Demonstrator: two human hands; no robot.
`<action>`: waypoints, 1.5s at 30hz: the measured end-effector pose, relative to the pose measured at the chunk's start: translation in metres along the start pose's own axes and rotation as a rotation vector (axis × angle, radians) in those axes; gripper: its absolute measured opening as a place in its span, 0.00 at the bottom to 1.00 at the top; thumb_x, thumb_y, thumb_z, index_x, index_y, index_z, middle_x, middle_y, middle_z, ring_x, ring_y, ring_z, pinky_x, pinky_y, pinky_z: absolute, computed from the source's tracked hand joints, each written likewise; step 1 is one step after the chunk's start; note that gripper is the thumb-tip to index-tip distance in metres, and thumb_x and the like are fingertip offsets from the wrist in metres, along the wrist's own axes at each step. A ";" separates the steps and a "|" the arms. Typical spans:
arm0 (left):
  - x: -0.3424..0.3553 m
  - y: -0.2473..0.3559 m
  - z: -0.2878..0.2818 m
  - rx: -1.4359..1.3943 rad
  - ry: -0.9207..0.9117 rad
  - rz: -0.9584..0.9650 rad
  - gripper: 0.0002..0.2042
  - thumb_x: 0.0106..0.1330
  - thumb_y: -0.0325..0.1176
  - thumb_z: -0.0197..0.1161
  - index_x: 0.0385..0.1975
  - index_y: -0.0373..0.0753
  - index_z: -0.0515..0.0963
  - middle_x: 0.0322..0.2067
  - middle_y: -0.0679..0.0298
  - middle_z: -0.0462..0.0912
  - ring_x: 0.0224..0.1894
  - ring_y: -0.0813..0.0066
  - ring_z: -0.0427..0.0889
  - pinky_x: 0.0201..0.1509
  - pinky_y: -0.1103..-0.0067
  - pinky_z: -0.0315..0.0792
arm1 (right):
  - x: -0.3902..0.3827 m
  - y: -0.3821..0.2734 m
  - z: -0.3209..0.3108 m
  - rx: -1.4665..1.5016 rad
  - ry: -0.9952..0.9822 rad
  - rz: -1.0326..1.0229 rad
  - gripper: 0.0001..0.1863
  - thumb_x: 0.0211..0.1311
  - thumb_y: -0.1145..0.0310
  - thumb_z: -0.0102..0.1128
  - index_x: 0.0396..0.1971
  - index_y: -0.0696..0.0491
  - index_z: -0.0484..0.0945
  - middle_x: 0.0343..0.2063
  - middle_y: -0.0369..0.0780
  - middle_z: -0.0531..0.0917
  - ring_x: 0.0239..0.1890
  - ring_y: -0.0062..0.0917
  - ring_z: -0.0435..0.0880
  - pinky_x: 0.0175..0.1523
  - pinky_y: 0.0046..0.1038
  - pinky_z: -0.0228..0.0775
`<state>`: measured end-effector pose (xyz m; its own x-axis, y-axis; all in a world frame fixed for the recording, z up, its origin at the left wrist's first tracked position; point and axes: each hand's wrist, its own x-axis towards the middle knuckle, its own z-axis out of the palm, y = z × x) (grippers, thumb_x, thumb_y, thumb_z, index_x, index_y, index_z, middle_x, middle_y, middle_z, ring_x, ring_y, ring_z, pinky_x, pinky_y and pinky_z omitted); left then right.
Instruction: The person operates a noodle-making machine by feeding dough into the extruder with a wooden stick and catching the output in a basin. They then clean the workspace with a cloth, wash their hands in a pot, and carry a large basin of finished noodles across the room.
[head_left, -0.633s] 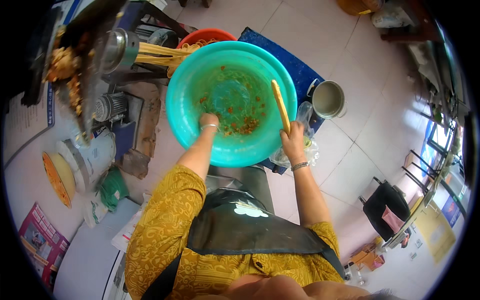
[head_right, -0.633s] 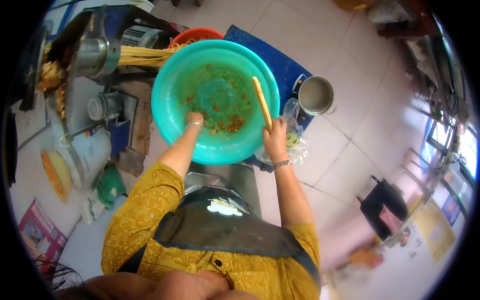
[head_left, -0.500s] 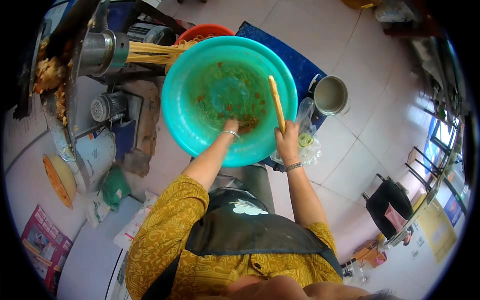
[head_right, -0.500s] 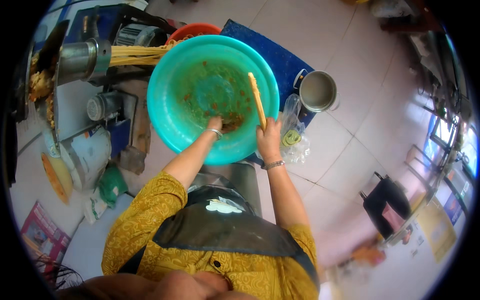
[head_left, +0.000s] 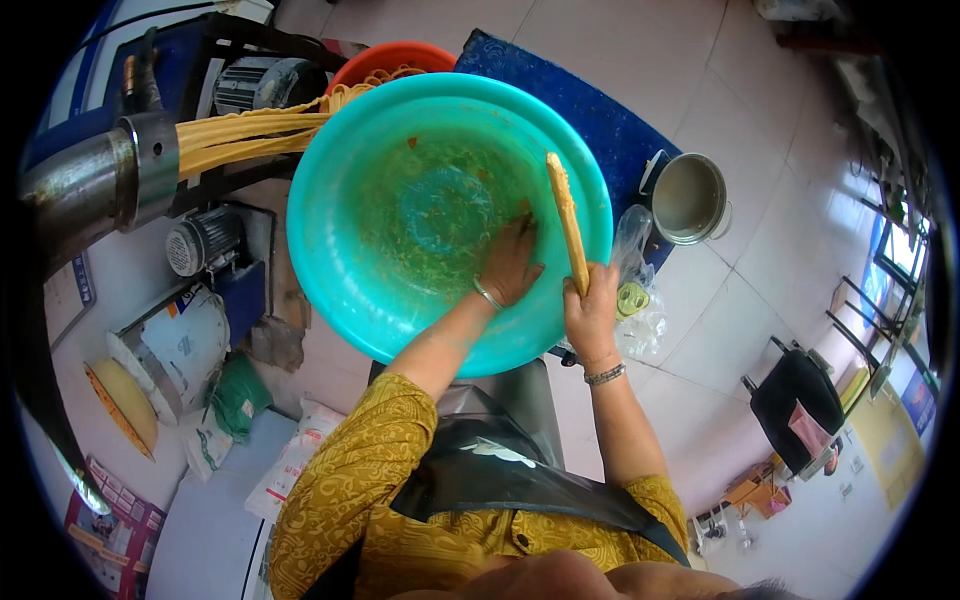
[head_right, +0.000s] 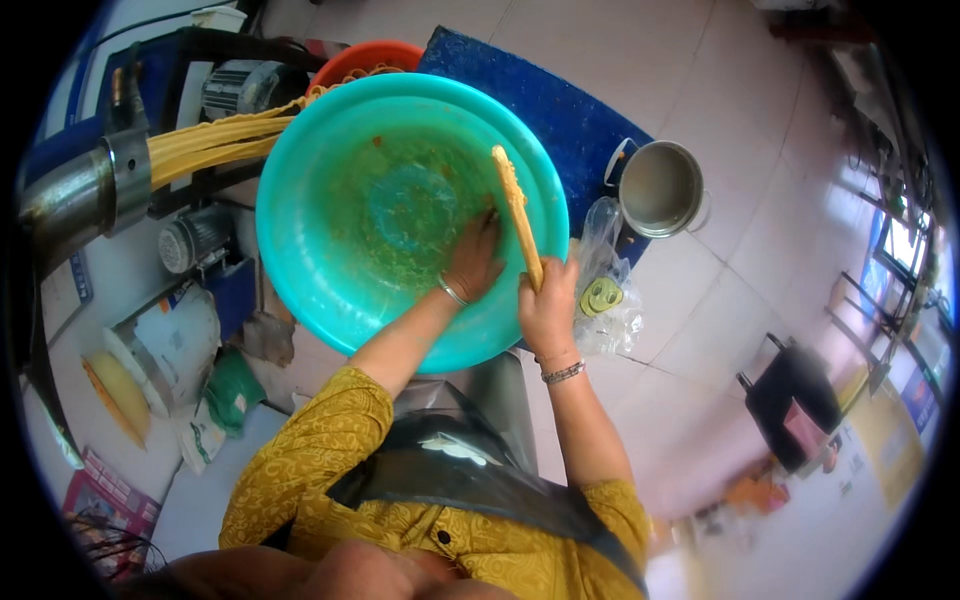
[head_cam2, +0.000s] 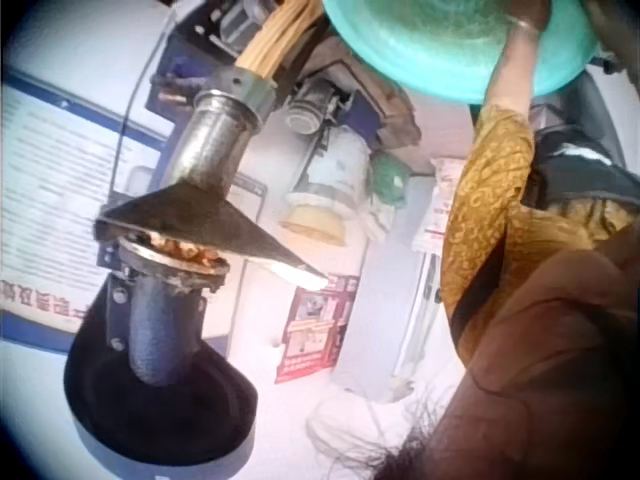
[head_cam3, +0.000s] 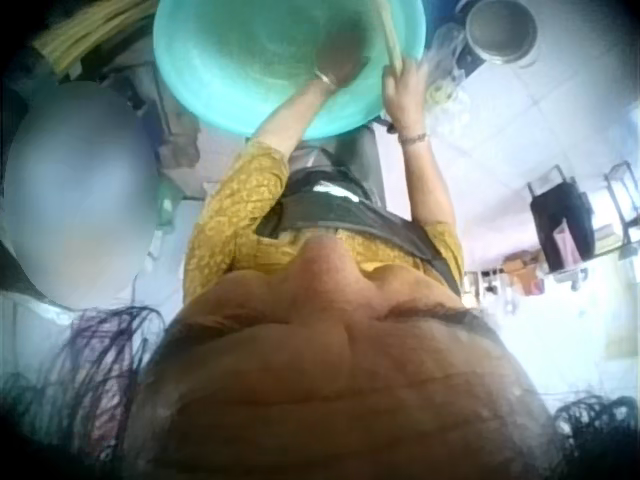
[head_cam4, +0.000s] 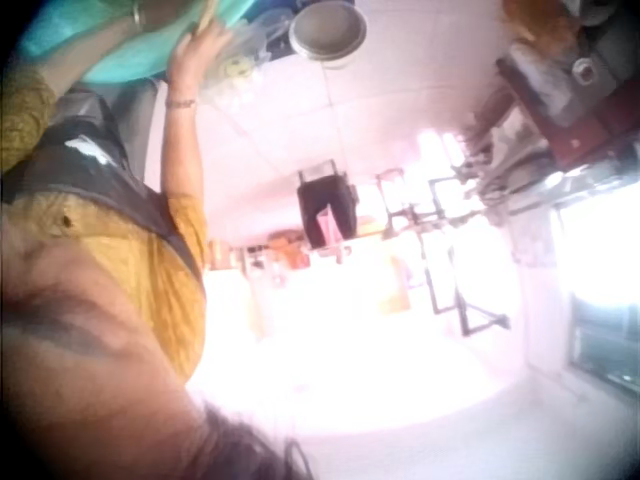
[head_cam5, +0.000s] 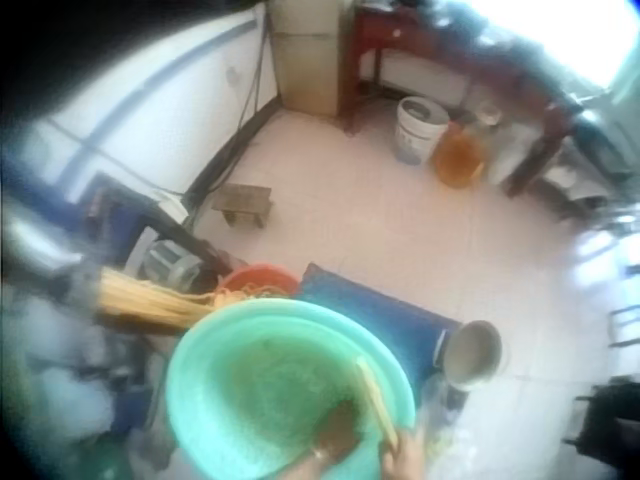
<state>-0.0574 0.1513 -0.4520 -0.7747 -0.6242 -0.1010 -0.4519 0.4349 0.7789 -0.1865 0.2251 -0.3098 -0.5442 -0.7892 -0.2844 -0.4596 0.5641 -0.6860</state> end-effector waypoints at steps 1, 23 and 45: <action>0.002 -0.004 -0.004 0.054 0.026 -0.041 0.35 0.57 0.41 0.58 0.61 0.25 0.57 0.62 0.36 0.57 0.64 0.41 0.58 0.68 0.57 0.52 | 0.001 -0.001 0.000 0.013 0.002 0.002 0.13 0.53 0.78 0.55 0.40 0.60 0.69 0.37 0.52 0.68 0.39 0.48 0.71 0.45 0.40 0.66; -0.005 -0.040 -0.022 0.031 -0.521 0.362 0.14 0.56 0.40 0.59 0.37 0.37 0.74 0.38 0.50 0.74 0.44 0.50 0.72 0.49 0.60 0.66 | 0.021 -0.008 0.009 -0.039 0.097 -0.027 0.15 0.50 0.81 0.57 0.40 0.56 0.70 0.39 0.50 0.69 0.38 0.47 0.74 0.41 0.38 0.69; -0.079 -0.062 -0.106 0.106 -1.582 -0.761 0.11 0.58 0.42 0.56 0.27 0.41 0.77 0.25 0.59 0.81 0.26 0.65 0.82 0.31 0.67 0.76 | 0.030 -0.011 0.016 -0.030 0.052 -0.108 0.15 0.50 0.79 0.57 0.39 0.54 0.69 0.41 0.51 0.70 0.39 0.50 0.75 0.41 0.44 0.72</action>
<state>0.0787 0.1052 -0.4264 -0.0152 0.4546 -0.8906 -0.8595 0.4491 0.2439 -0.1863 0.1912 -0.3213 -0.5261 -0.8323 -0.1746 -0.5379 0.4846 -0.6898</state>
